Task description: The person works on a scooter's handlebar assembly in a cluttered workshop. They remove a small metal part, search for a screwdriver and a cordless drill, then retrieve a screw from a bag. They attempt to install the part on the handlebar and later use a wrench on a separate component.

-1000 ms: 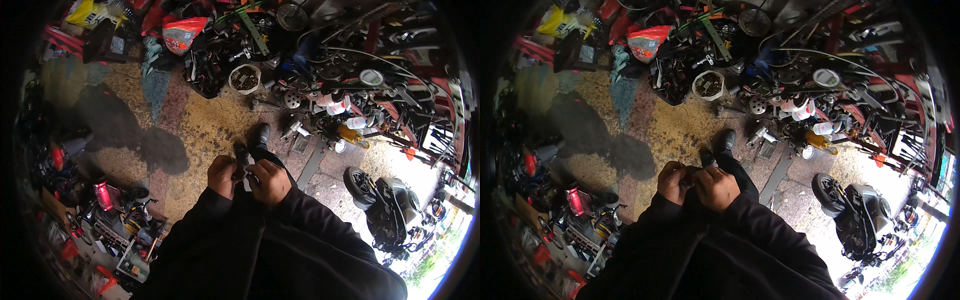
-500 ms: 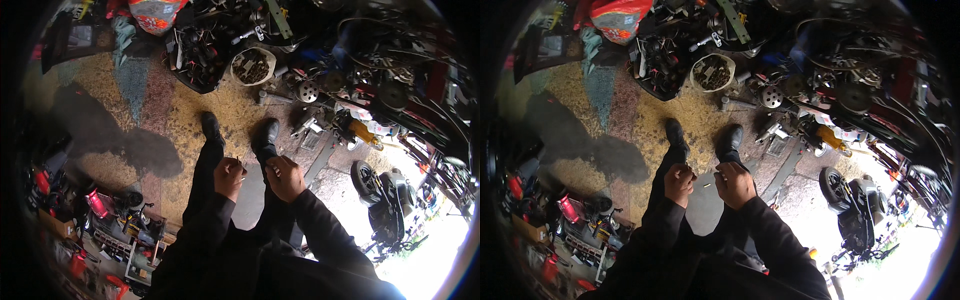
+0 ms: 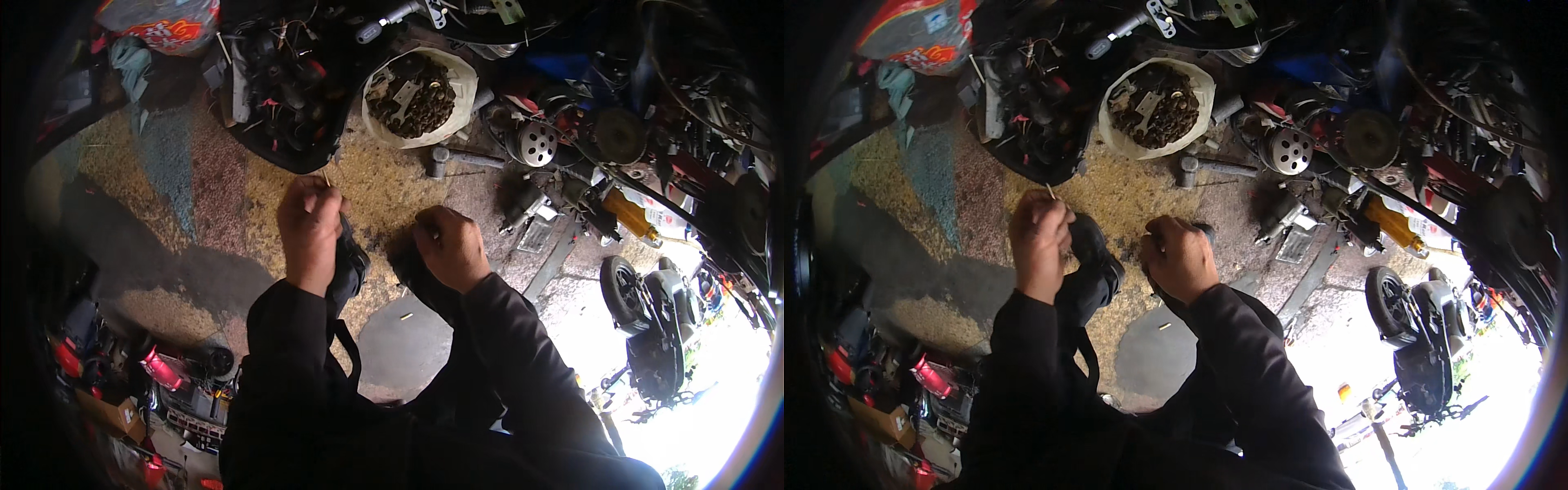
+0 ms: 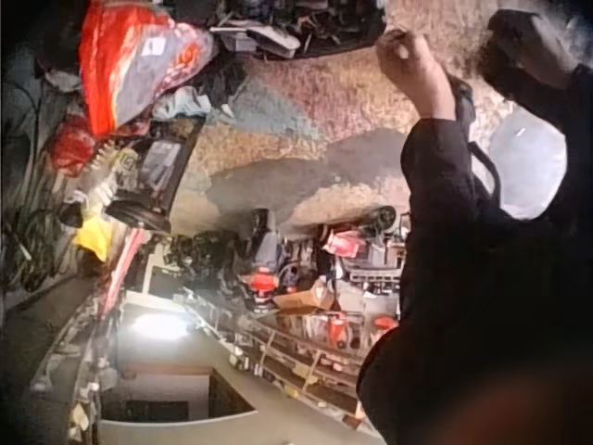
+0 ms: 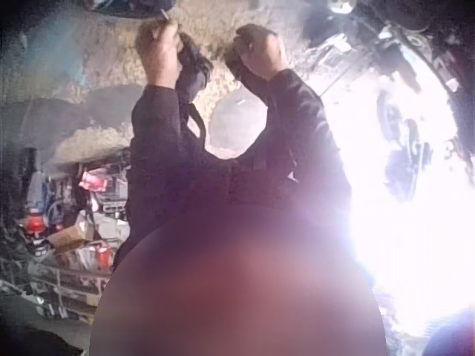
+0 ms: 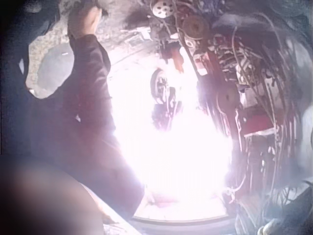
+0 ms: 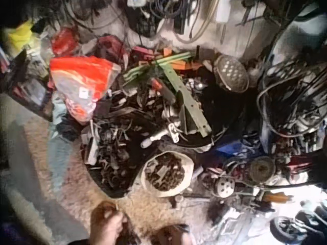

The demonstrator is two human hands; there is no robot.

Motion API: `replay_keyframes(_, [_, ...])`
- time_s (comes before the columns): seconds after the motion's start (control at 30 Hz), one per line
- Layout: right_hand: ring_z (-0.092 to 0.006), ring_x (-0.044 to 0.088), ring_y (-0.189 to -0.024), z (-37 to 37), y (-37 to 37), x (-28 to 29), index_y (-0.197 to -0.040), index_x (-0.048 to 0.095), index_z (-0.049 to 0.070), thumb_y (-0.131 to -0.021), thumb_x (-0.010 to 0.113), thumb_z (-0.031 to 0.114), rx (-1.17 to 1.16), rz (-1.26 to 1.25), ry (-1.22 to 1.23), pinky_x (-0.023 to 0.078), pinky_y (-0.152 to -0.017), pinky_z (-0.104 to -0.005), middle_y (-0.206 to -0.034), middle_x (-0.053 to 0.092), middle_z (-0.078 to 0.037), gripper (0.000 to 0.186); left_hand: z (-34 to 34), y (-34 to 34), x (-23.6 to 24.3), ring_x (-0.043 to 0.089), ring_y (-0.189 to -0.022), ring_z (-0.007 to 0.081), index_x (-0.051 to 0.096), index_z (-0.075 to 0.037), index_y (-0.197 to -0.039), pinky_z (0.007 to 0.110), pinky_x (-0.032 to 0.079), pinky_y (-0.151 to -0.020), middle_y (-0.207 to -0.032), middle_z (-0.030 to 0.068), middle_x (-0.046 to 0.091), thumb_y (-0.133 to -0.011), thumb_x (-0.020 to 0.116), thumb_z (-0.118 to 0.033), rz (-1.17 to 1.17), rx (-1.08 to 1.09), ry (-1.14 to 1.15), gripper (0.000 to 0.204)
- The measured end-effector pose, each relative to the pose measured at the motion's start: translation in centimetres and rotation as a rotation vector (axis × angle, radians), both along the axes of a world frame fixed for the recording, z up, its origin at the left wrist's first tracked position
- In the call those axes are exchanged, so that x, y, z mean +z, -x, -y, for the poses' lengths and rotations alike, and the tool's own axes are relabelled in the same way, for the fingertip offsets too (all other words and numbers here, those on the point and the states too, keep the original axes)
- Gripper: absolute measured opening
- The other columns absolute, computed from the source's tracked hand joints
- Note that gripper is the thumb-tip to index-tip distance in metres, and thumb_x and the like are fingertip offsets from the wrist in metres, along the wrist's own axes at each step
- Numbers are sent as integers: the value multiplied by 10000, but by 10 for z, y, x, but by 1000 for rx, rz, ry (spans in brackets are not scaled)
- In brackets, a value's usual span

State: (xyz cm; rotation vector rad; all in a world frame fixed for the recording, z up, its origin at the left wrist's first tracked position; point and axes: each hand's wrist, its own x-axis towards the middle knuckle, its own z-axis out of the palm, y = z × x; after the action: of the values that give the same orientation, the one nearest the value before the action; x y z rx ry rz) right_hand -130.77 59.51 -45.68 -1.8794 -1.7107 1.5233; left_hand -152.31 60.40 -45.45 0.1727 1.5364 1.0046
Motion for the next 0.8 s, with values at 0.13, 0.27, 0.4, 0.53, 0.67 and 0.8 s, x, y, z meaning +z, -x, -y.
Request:
replay_keyframes(0.13, [-364, 710, -834, -14, -1, -40, -1012, 705, 15, -866, 691, 158, -38, -4, -4, 559, -748, -419, -905, 718, -195, 205, -41, 6, -21, 410, -575, 31, 584, -98, -958, 205, 310, -520, -801, 24, 587, -930, 662, -90, -30, -19, -173, 83])
replay_keyframes(0.27, [-385, 700, -803, -30, 0, -68, -959, 700, 23, -872, 685, 212, 11, 34, 24, 555, -731, -454, -862, 709, -210, 209, -82, 12, -47, 401, -579, 8, 585, -81, -944, 191, 280, -499, -796, 12, 604, -964, 632, -86, -223, -170, -212, 51])
replay_keyframes(0.4, [-391, 697, -777, -51, -3, -88, -938, 707, 22, -886, 685, 280, 148, 132, 37, 552, -720, -453, -843, 712, -203, 264, -113, 12, -63, 618, -800, 97, 597, -31, -943, 258, 481, -775, -825, 14, 630, -940, 640, -40, -132, -204, -252, 44])
replay_keyframes(0.53, [-397, 691, -763, -65, -11, -103, -885, 715, 17, -886, 690, 308, 211, 215, 25, 547, -706, -463, -803, 699, -212, 292, -138, 6, -75, 572, -720, 70, 597, -6, -877, 248, 472, -691, -764, -7, 606, -938, 647, -41, -373, -418, -374, 87])
replay_keyframes(0.67, [-346, 694, -642, -80, -27, -121, -810, 709, -5, -904, 691, 408, 44, 235, -25, 554, -615, -452, -694, 672, -213, 424, -150, 10, -82, 565, -699, 70, 596, 20, -875, 257, 484, -666, -739, 31, 619, -924, 663, -71, -714, -731, -383, 123])
replay_keyframes(0.8, [-191, 666, -592, -90, -32, -144, -932, 677, -51, -920, 691, 367, -492, -311, 359, 564, -547, -365, -713, 680, -86, 418, -150, 2, -98, 684, -723, 198, 611, 16, -889, 330, 520, -669, -776, 145, 687, -902, 660, -85, -890, -824, -373, 112])
